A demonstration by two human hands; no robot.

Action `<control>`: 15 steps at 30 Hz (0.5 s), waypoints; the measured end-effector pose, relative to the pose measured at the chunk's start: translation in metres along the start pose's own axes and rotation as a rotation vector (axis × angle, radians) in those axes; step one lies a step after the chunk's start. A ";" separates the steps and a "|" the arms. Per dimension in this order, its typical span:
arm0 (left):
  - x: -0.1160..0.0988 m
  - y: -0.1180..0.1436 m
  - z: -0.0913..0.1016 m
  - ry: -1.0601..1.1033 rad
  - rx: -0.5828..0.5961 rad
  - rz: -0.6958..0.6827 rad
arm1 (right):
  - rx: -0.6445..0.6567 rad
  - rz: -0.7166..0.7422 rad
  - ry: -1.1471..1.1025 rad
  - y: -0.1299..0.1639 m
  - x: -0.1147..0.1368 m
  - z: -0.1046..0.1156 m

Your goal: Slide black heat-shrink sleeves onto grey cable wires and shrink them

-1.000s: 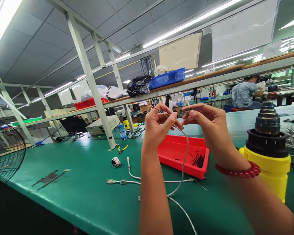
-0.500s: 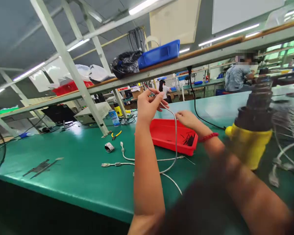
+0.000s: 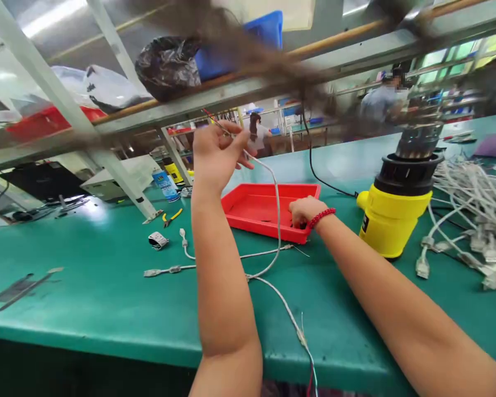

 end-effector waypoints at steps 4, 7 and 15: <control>-0.012 0.003 -0.002 0.018 0.001 -0.040 | 0.065 0.018 0.054 -0.004 0.010 -0.018; -0.024 0.007 0.002 0.044 -0.008 -0.090 | 0.044 0.004 0.083 -0.010 0.018 -0.020; -0.055 0.022 0.017 0.044 -0.059 -0.239 | -0.131 0.037 0.019 0.006 0.017 0.032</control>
Point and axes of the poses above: each hand's wrist, its own y-axis away from the middle knuckle, its own z-axis out of the back of the hand, x = y × z, the point moved 9 cm from there along -y, towards the middle knuckle, and after that the axes turned 9 degrees about z, right-handed, at the moved point
